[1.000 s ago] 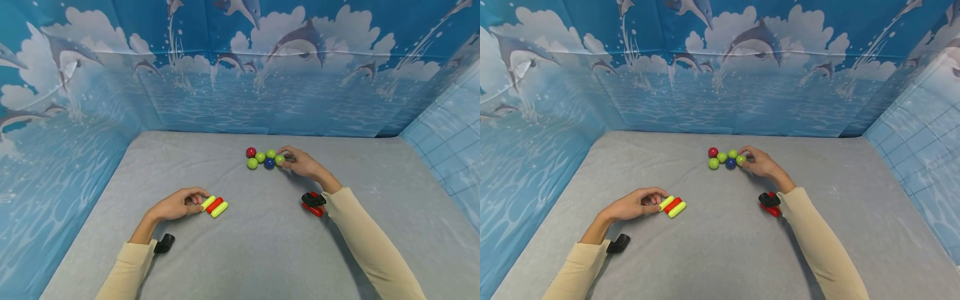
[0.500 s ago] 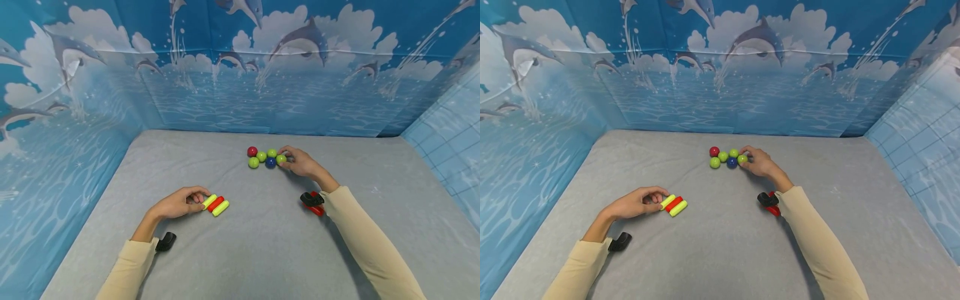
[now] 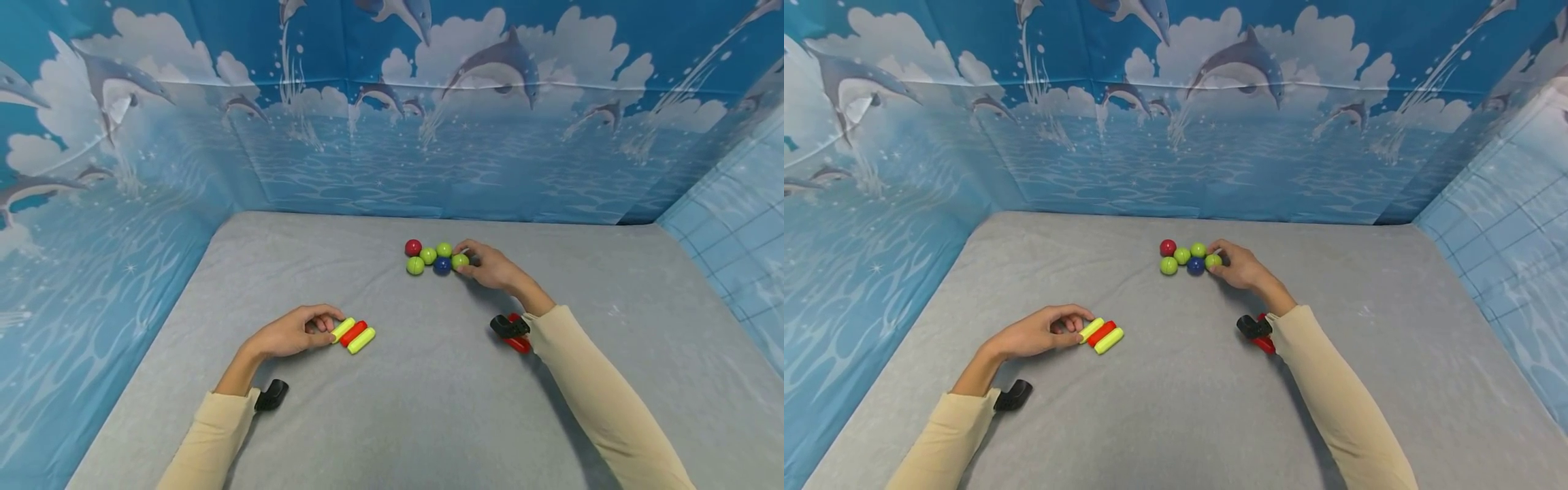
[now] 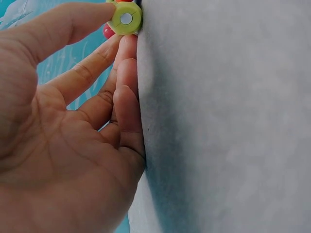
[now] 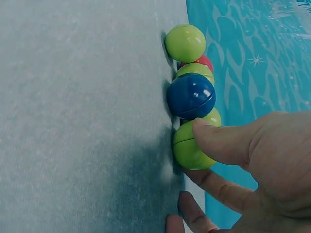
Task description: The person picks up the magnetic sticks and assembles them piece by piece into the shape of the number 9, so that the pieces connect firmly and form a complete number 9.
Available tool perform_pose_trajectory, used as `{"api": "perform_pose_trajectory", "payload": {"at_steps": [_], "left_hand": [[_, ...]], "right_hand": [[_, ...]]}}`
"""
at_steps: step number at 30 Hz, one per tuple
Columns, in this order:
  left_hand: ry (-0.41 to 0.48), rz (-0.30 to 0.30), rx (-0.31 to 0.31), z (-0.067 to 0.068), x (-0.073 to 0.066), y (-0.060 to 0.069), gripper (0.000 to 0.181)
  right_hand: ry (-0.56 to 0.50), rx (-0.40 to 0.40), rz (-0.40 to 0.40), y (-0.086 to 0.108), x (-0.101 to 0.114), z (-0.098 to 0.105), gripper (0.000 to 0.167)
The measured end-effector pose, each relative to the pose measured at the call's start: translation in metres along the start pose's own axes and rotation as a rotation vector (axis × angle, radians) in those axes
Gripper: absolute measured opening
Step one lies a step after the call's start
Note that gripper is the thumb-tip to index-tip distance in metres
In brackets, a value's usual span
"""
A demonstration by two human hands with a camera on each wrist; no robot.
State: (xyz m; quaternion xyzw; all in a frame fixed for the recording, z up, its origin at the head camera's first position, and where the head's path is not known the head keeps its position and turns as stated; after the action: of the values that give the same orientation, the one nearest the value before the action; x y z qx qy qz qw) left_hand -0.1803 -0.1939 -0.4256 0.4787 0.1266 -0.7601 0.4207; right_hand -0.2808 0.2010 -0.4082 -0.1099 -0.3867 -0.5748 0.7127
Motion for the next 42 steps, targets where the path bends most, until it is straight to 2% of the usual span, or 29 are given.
{"api": "perform_pose_trajectory", "payload": {"at_steps": [9,18,31,38,42], "left_hand": [[-0.022,0.010,-0.007,0.001,0.000,0.000,0.035],[-0.026,0.006,-0.006,0.001,0.001,0.001,0.035],[-0.016,0.015,-0.017,0.002,0.000,0.000,0.036],[-0.014,0.009,-0.003,-0.001,0.001,0.000,0.037],[-0.015,0.004,-0.002,0.001,-0.002,0.002,0.037]], "right_hand": [[-0.003,-0.041,-0.005,0.012,-0.006,0.004,0.038],[0.007,-0.084,0.078,0.038,-0.005,0.004,0.034],[0.057,-0.046,0.237,0.070,0.004,-0.014,0.030],[0.069,-0.010,0.261,0.078,0.007,-0.024,0.041],[0.063,-0.005,0.259,0.078,0.009,-0.028,0.037]]}}
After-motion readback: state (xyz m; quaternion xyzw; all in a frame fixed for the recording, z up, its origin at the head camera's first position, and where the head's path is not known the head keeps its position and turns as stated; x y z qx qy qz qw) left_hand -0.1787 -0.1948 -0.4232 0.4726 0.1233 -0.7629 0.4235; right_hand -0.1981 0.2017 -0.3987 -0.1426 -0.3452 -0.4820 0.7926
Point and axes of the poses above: each hand's wrist, its own y-axis away from the middle knuckle, its own z-axis out of the back of the hand, x = y × z, the point moved 1 cm from there along -y, towards the middle knuckle, and after that the axes turned 2 degrees about x, right-handed, at the moved point
